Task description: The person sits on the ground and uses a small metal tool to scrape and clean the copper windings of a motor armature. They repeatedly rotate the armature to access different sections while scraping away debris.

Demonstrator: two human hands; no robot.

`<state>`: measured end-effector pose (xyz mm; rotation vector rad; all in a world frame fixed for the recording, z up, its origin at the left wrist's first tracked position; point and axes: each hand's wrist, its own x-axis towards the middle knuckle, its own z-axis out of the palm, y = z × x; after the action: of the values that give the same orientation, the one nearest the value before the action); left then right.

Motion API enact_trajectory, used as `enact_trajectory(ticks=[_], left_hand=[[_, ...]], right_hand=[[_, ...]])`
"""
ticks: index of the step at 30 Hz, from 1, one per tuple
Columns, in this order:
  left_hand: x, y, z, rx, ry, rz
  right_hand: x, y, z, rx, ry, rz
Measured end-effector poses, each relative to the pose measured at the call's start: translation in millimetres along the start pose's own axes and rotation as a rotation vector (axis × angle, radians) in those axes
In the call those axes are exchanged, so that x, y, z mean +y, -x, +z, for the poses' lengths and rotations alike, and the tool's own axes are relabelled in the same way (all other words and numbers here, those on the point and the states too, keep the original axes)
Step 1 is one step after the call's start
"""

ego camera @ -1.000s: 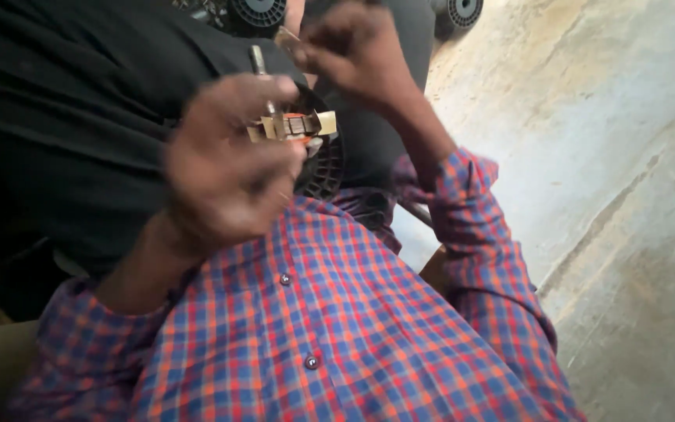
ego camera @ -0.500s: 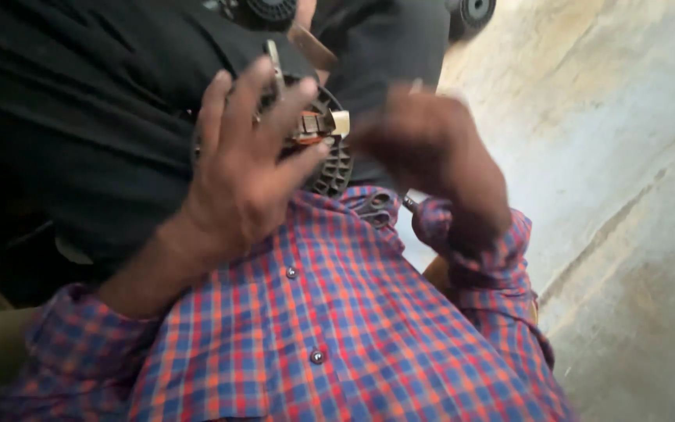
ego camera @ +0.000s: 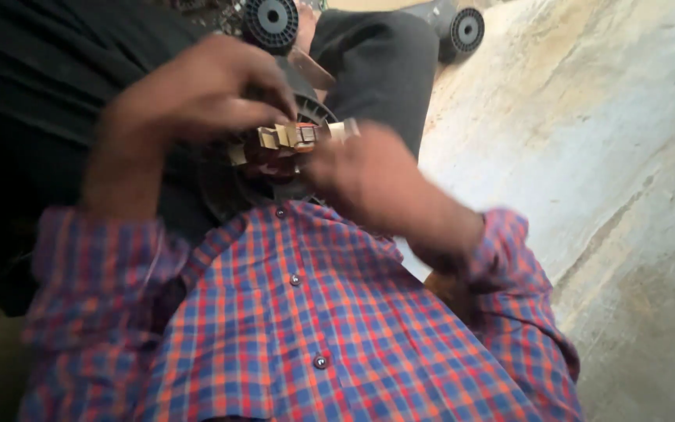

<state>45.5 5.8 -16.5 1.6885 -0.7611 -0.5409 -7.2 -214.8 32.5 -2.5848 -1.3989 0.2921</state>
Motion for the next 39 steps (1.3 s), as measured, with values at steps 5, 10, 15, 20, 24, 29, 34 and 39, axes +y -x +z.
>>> enact_trajectory(ticks=[5, 10, 15, 20, 24, 29, 34, 39], left_hand=[[1.7, 52.2, 68.9, 0.510, -0.255, 0.120], [-23.4, 67.7, 96.7, 0.572, -0.995, 0.362], [-21.8, 54.9, 79.5, 0.642, -0.428, 0.370], [3.1, -4.4, 30.1, 0.515, -0.110, -0.068], [26.9, -8.9, -9.2, 0.031, -0.121, -0.018], [36.9, 32.9, 44.0, 0.493, -0.376, 0.146], [-2.0, 58.9, 81.2, 0.588, -0.866, 0.416], [-14.1, 23.9, 59.0, 0.715, 0.220, 0.132]], right_hand=[[-6.2, 48.6, -27.6, 0.024, -0.401, 0.087], [57.8, 35.2, 3.0, 0.150, -0.435, 0.101], [97.3, -9.4, 40.8, 0.317, -0.434, 0.050], [85.1, -16.1, 34.6, 0.391, -0.038, 0.197], [14.3, -1.7, 6.1, -0.005, 0.049, -0.057], [9.2, 24.9, -40.4, 0.148, -0.454, -0.062], [88.1, 9.8, 32.7, 0.277, -0.727, 0.239], [106.6, -14.6, 55.0, 0.440, -0.355, 0.284]])
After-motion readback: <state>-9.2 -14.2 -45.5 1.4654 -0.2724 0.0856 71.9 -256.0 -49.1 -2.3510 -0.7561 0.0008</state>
